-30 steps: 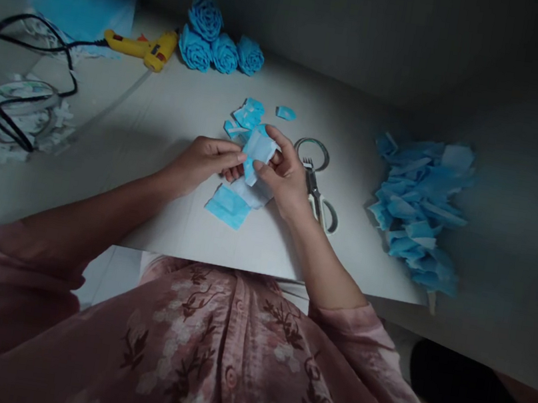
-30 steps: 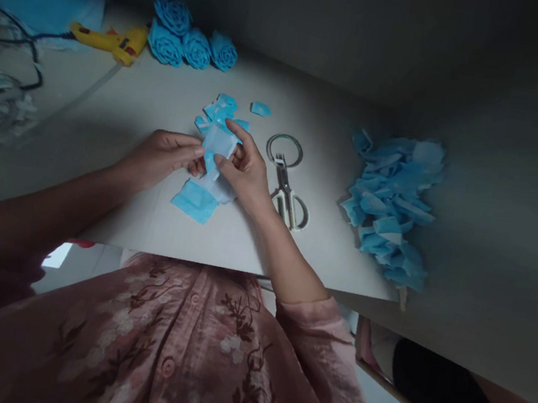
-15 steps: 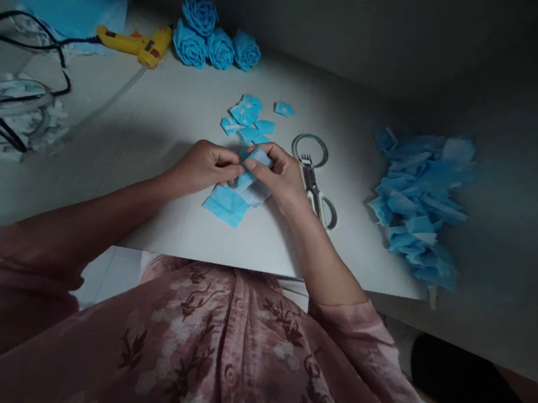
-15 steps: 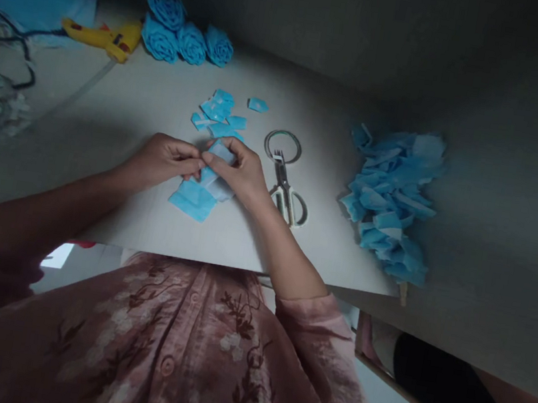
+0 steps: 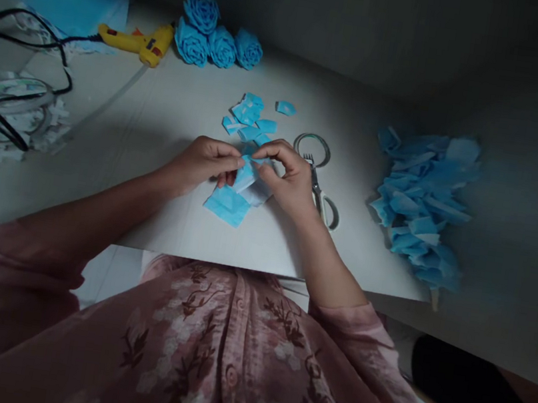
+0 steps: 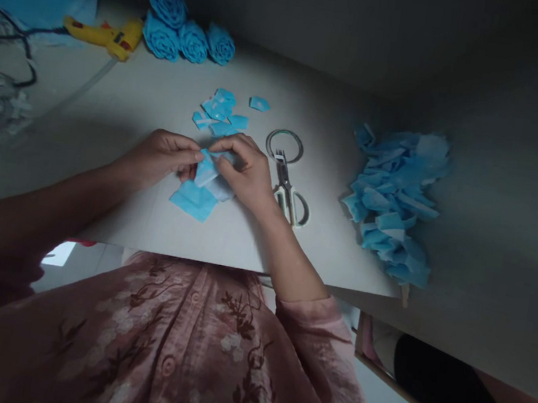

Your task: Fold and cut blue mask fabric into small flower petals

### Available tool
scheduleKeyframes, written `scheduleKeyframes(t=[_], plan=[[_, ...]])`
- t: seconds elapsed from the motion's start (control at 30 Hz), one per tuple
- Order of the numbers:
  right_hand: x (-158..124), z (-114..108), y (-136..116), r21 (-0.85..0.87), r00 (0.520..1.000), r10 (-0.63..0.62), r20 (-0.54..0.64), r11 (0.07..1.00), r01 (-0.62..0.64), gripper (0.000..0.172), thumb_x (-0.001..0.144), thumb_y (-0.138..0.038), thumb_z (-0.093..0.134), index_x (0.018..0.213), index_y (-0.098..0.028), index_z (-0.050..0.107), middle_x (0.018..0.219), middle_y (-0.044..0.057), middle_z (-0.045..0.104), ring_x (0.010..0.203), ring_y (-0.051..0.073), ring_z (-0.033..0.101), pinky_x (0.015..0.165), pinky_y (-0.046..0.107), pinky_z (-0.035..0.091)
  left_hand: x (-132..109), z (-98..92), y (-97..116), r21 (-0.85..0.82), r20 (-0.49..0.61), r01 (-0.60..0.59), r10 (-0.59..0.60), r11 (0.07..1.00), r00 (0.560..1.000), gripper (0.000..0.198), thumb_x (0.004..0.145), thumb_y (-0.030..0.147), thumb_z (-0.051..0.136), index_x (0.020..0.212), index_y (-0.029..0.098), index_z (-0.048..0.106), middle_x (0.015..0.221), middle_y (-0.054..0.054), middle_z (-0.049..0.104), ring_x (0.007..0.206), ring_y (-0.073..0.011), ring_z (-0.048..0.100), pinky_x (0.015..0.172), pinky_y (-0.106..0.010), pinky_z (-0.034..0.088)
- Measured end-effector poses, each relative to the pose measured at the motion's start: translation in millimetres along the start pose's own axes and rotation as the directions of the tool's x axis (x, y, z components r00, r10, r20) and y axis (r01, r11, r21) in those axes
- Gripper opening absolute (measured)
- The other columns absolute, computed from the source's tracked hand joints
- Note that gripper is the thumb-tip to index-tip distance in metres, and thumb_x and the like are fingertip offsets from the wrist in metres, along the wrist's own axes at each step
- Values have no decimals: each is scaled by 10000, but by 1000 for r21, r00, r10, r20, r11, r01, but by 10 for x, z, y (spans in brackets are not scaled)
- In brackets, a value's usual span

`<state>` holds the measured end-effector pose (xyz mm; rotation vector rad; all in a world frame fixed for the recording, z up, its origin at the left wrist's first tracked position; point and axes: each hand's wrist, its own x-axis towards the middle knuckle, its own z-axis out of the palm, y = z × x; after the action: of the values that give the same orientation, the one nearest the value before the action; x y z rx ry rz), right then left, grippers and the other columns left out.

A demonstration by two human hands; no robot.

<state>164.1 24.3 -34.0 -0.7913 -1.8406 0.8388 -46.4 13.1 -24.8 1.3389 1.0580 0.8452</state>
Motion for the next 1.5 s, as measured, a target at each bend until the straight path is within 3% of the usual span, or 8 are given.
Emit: scheduleKeyframes(t=[0.23, 0.4, 0.53, 0.7, 1.0, 1.27, 1.37, 1.5], plan=[[-7, -22, 14, -158, 999, -34, 32, 987, 38, 199, 864, -181, 585, 934, -268, 750, 1046, 29, 789, 1074, 242, 699, 1052, 460, 509, -4, 8, -3, -55, 2, 36, -35, 998, 999, 260, 797, 376, 816, 681, 181, 689, 553, -8, 670, 438, -85, 546, 456, -217, 363], [-15, -39, -22, -82, 999, 49, 24, 996, -46, 198, 922, -282, 609, 1055, -262, 754, 1107, 43, 782, 1106, 247, 690, 1083, 468, 523, -4, 9, 10, -22, 12, 31, -30, 999, 999, 296, 816, 374, 806, 647, 180, 660, 567, -14, 681, 446, -83, 544, 462, -222, 354], [-21, -69, -48, 109, 967, 242, 81, 962, -250, 499, 963, -568, 671, 1376, -289, 666, 1157, 46, 732, 1099, 246, 693, 1025, 464, 582, -14, 15, 47, 12, 16, 33, -33, 999, 999, 305, 846, 323, 769, 607, 178, 649, 557, -12, 671, 452, -78, 532, 469, -228, 352], [-14, -5, 43, 180, 948, 287, 140, 934, -310, 736, 837, -689, 803, 1436, -295, 635, 1072, 37, 710, 1051, 258, 692, 1029, 496, 598, -27, 39, 77, 51, 53, 7, -10, 999, 999, 237, 848, 218, 737, 624, 168, 677, 548, 8, 648, 484, -75, 532, 506, -216, 405], [-26, 40, 64, 57, 979, 194, 61, 979, -198, 522, 909, -526, 766, 1373, -302, 685, 1231, 43, 746, 1117, 253, 698, 1106, 495, 574, -25, 41, 30, 109, 61, -30, 24, 994, 998, 256, 851, 311, 782, 650, 174, 704, 574, -15, 671, 497, -91, 558, 503, -208, 435], [-48, -5, -63, -102, 997, 77, -15, 992, -79, 299, 982, -468, 684, 1225, -311, 761, 1174, 46, 781, 1149, 277, 692, 1149, 528, 528, -19, 18, 27, 13, 16, 8, -9, 1000, 1000, 315, 840, 411, 803, 659, 177, 695, 575, -23, 686, 465, -88, 557, 470, -211, 392], [-37, -11, -48, -46, 993, 112, -45, 992, -114, 305, 970, -515, 703, 1170, -296, 773, 1175, 53, 766, 1133, 266, 687, 1128, 513, 538, -10, 18, 16, -11, -1, 24, -24, 1000, 1000, 306, 819, 402, 806, 647, 181, 683, 566, -21, 679, 459, -89, 555, 464, -216, 378], [-25, -24, -4, 107, 963, 269, -21, 958, -265, 477, 896, -621, 768, 1255, -307, 746, 1054, 33, 730, 1030, 244, 690, 998, 472, 595, -5, 20, 18, -12, -1, 30, -30, 999, 1000, 301, 806, 389, 802, 627, 183, 673, 571, -22, 686, 451, -84, 542, 462, -215, 368]])
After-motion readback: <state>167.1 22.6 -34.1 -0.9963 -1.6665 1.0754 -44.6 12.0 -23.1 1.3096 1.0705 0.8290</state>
